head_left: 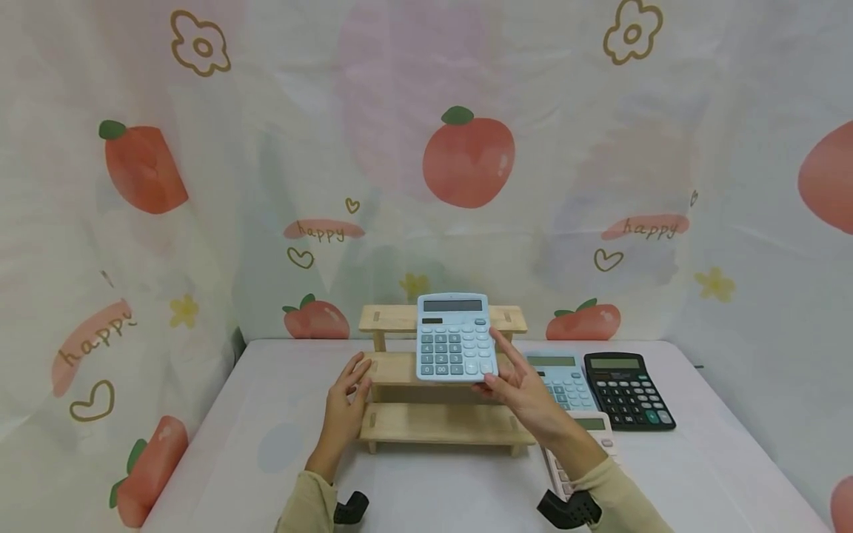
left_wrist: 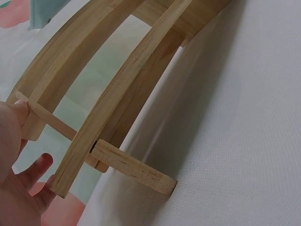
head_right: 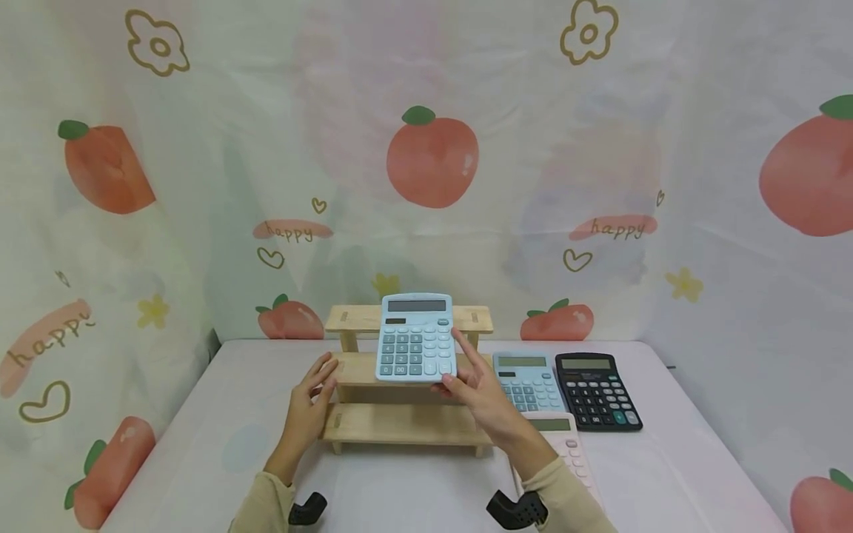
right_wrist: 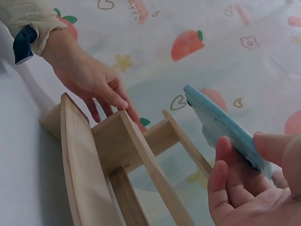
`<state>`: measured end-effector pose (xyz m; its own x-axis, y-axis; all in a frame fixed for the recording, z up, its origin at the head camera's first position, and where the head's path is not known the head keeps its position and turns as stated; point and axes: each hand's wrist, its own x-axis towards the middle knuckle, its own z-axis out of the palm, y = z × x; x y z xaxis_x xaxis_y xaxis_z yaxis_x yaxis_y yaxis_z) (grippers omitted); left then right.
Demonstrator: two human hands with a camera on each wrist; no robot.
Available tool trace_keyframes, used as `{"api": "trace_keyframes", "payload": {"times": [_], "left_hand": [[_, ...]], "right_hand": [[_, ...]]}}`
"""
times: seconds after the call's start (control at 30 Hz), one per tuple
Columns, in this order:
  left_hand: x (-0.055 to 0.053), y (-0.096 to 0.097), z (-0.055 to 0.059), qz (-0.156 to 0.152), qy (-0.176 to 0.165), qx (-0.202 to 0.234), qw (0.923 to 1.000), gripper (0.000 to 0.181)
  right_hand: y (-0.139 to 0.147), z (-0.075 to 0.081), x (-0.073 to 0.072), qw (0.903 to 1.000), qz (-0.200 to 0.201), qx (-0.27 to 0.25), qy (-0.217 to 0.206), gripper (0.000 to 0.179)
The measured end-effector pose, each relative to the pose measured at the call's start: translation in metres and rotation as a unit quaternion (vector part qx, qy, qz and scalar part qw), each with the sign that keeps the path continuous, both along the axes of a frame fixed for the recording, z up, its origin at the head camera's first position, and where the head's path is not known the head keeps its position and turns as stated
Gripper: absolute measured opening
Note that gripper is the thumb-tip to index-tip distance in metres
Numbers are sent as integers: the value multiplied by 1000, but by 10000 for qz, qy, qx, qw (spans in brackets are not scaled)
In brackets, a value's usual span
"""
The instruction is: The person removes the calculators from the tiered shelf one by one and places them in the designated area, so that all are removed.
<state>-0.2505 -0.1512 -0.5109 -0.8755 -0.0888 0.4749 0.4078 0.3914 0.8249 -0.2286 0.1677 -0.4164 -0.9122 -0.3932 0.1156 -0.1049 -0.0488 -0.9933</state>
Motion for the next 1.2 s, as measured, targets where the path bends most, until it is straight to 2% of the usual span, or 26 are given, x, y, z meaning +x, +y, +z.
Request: {"api": "trace_keyframes", "payload": {"times": [0.3,0.73,1.03,1.2], "left_hand": [[0,0,0,7,46,-6,10000,36],[1,1,3,12,-62,17,10000,37],[0,1,-1,14,-31,6,10000,37],[-1,0,-1,11,-72,35,10000,37]], "right_hand": [[12,-7,7,9999,119,-116,39,84],[33,-15,17,9993,41,360,28,82],[44,-22,21,9988,409,-281,47,83],[48,-24,23,9986,428,-297,31,83]]}}
